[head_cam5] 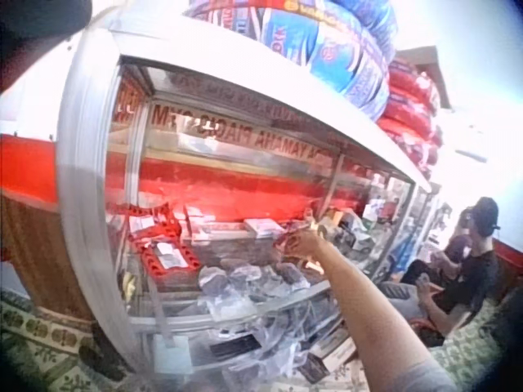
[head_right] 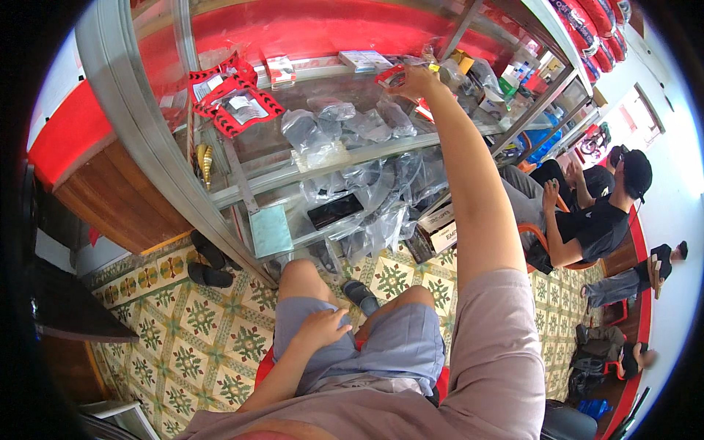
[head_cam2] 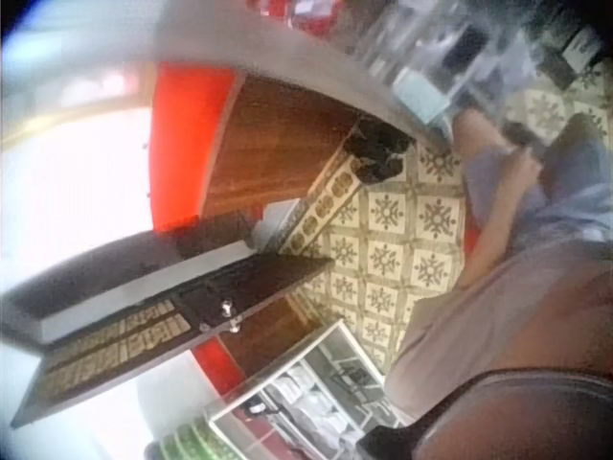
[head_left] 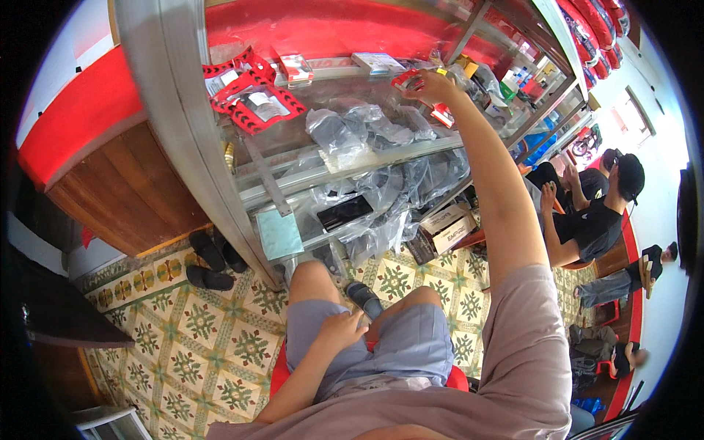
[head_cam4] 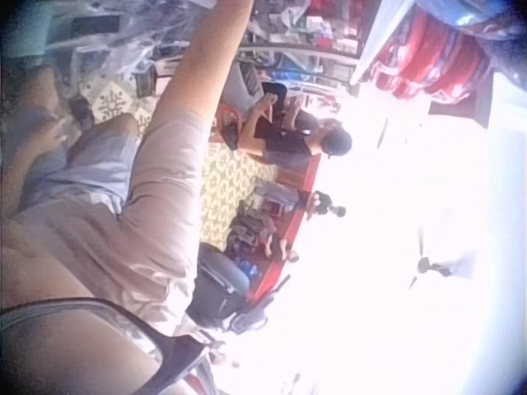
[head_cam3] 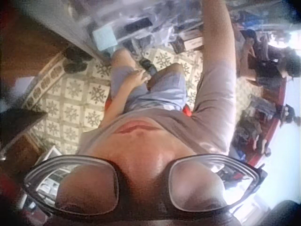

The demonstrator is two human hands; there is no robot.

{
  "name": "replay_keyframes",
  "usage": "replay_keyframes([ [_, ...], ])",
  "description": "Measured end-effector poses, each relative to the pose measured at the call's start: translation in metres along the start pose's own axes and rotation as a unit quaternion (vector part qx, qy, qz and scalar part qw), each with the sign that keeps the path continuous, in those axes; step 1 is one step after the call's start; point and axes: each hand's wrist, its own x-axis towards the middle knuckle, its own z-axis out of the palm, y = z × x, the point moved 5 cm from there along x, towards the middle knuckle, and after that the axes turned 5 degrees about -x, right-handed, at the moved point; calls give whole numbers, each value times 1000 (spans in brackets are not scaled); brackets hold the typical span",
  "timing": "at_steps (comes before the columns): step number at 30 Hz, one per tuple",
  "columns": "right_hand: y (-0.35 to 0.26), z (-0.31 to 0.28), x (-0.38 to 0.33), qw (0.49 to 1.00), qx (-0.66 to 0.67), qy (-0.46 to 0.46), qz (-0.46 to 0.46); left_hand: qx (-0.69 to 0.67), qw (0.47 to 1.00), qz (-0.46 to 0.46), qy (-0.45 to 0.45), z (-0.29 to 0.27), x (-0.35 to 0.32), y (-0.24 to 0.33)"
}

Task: The person sits on a red plastic chair in a shop and repeatedly picks up small red and white boxes from a glass display counter. They handle each box individually, turning it over in their hands, and then place it back on the counter. The person continues this repetitive cycle of picking up, inspecting, and replacing the boxes throughout the video.

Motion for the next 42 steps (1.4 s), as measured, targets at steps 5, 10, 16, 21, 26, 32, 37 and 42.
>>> replay_keyframes([
  [5, 0, 21, 9, 998, 50, 5, 43, 18, 1000, 16, -8, 8, 1, 5],
  [10, -23, -9, -9, 963, 118, 242, 23, 7, 999, 36, 10, 12, 4, -2],
  [16, -90, -101, -144, 829, 290, 460, -127, -180, 980, 80, 37, -9, 7, 13],
  [21, -164, -35, -322, 894, 325, 265, -157, -573, 803, 165, -26, -17, 13, 26],
  [26, -208, 43, -393, 938, 308, 93, -126, -779, 622, 77, -11, -13, 15, 25],
  [32, -214, 28, -404, 914, 326, 162, -181, -847, 531, 28, 6, -25, 11, 19],
  [37, -243, 12, -405, 906, 230, 196, -296, -912, 394, 43, 109, -28, 13, -11],
  [42, -253, -37, -379, 829, 373, 137, -392, -922, 342, 18, 182, -22, 16, -31],
])
